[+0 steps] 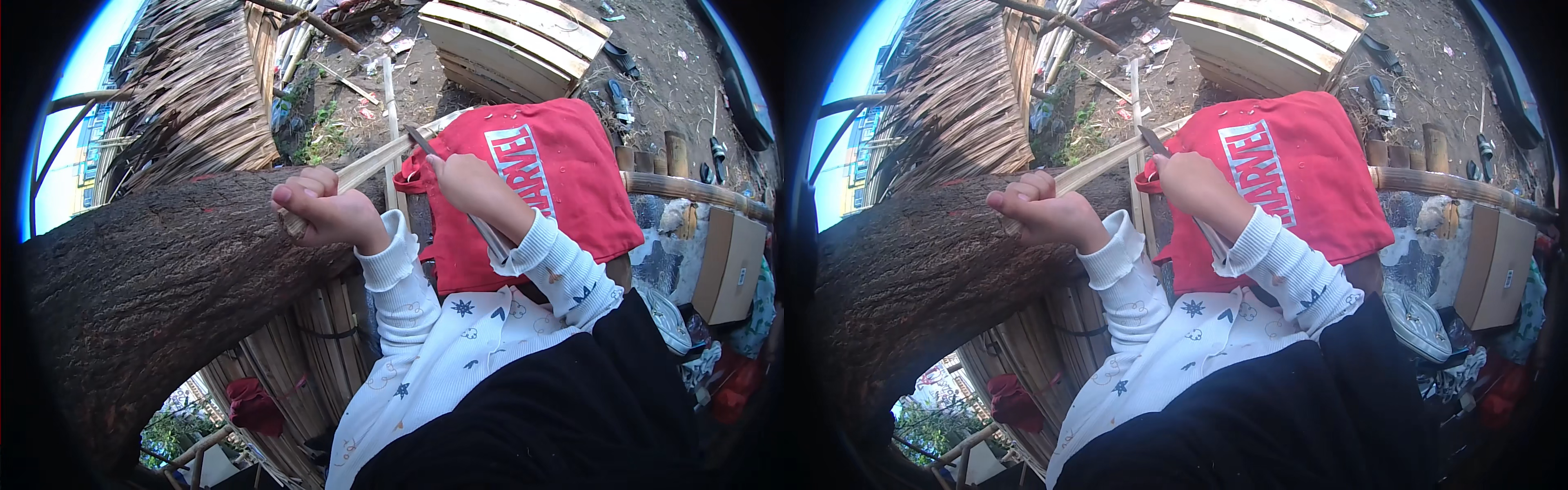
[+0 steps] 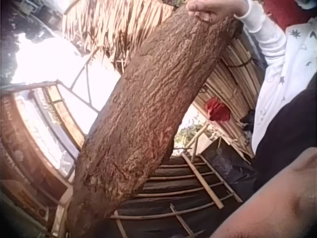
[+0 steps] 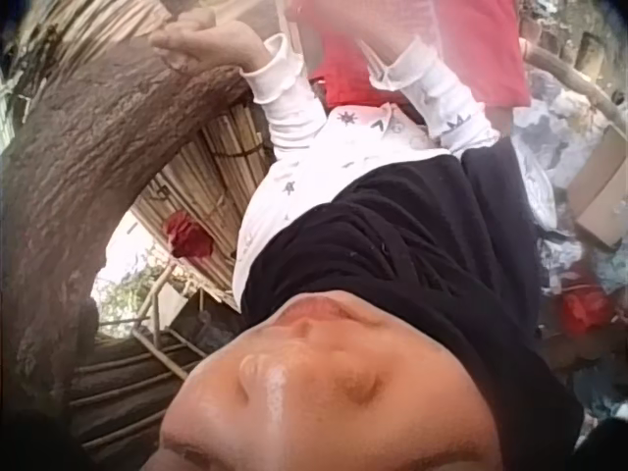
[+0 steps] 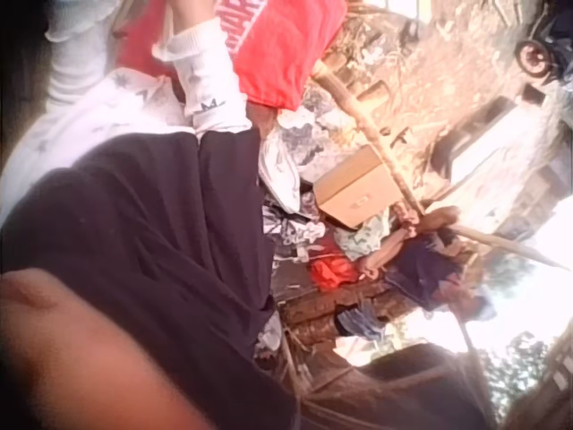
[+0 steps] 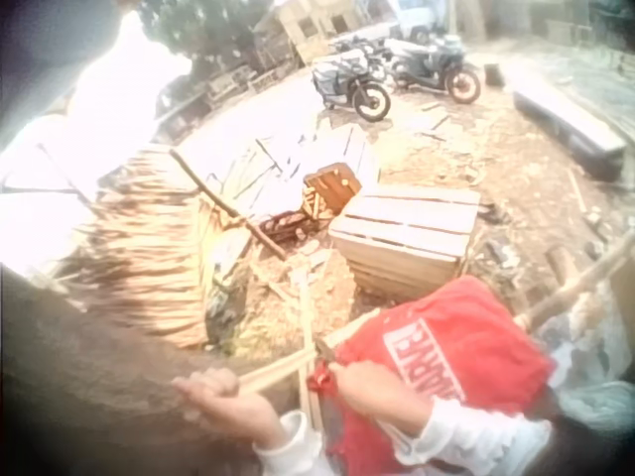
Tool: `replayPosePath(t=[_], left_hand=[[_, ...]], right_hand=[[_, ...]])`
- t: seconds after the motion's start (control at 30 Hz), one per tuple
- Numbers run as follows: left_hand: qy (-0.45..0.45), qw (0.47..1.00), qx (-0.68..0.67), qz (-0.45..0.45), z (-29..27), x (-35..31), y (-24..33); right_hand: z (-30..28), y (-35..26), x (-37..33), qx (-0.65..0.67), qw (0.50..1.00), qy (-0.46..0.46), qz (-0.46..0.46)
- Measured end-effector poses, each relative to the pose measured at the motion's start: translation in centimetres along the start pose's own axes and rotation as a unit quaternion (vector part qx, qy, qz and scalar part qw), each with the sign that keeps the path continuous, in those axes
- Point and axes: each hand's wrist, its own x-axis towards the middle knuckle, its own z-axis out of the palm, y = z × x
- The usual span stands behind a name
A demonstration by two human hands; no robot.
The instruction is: The person shaves a long bamboo strip with a knife, holding the strip against a red cloth on their lap and pulling the knife along the surface to thin it.
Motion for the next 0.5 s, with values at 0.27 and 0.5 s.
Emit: replayPosePath(t=[0.27,0.5], left_hand=[[0.003,0.999,-0.035,0.017,-0.2,-0.3,-0.6],[0.001,1.0,-0.012,-0.009,0.3,-0.9,0.1]], right_hand=[[2.0,1.6,0.8,-0.023,0.994,0.09,-0.063],[0.7,2.2,2.8,-0.033,0.999,-0.004,0.025]])
